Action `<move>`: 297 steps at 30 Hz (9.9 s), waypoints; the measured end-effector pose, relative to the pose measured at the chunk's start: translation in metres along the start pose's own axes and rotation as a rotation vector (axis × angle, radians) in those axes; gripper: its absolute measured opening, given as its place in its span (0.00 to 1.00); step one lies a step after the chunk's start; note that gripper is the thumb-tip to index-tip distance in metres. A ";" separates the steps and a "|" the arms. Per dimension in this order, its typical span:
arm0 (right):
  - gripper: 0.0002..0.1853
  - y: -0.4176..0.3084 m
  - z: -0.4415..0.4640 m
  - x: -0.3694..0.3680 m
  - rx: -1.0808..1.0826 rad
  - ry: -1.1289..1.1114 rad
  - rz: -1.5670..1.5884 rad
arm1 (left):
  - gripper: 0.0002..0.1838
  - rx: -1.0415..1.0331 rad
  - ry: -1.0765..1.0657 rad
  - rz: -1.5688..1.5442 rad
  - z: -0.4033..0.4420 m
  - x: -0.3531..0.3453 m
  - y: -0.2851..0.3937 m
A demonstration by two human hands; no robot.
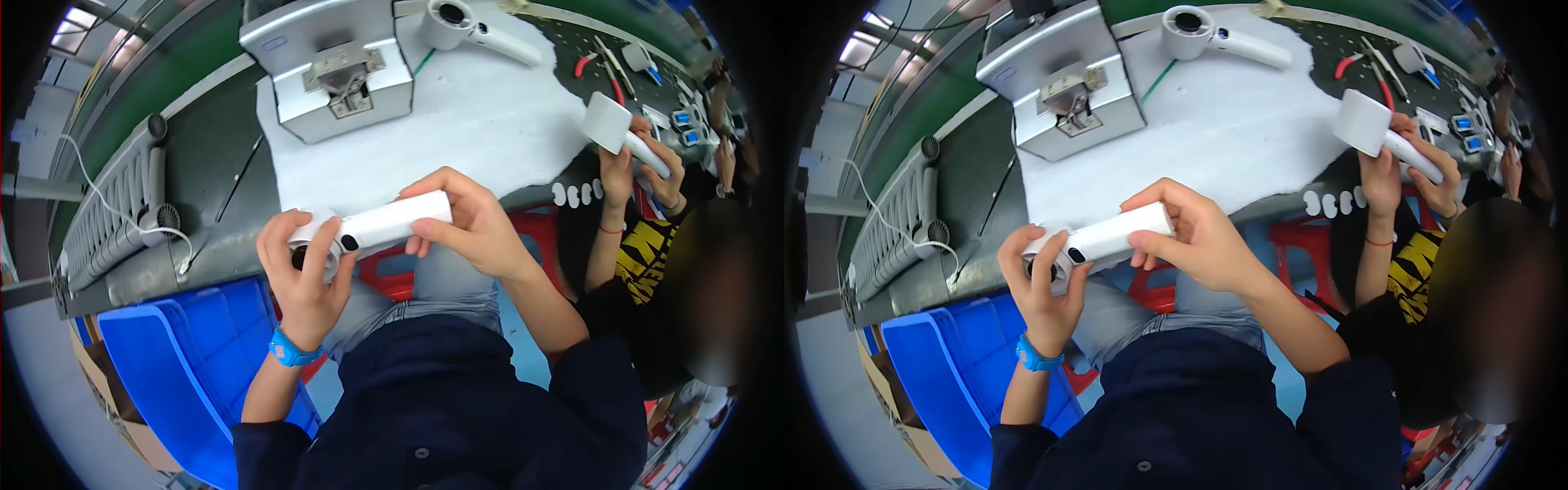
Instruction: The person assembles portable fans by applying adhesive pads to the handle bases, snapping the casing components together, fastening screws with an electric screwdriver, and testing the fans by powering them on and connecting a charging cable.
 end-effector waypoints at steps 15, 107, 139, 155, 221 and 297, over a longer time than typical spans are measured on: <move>0.17 0.005 -0.012 -0.001 0.034 -0.003 -0.096 | 0.27 0.145 0.120 -0.219 -0.017 0.000 0.007; 0.23 -0.059 0.001 -0.054 0.437 0.276 -0.517 | 0.32 -0.011 0.239 -0.428 0.052 0.004 0.018; 0.33 0.001 -0.018 -0.053 -0.290 0.050 0.162 | 0.11 -0.499 0.495 -0.165 0.022 -0.014 0.049; 0.22 -0.006 0.011 -0.060 0.014 -0.156 0.482 | 0.18 -0.163 0.376 -0.069 -0.005 -0.022 0.048; 0.27 -0.117 -0.121 -0.036 1.262 0.202 0.205 | 0.09 0.182 0.248 -0.294 -0.012 -0.031 -0.008; 0.32 -0.033 -0.003 -0.049 0.198 -0.017 -0.078 | 0.35 0.454 0.441 -1.067 0.012 -0.028 -0.038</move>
Point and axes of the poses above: each hand's wrist, its own z-axis towards the middle knuckle, its own x-axis out of the back of the hand, y = z × x, the point moved 2 cm from there along z, towards the middle knuckle, and after that the axes turned 11 degrees about -x, right-handed, at the moved point
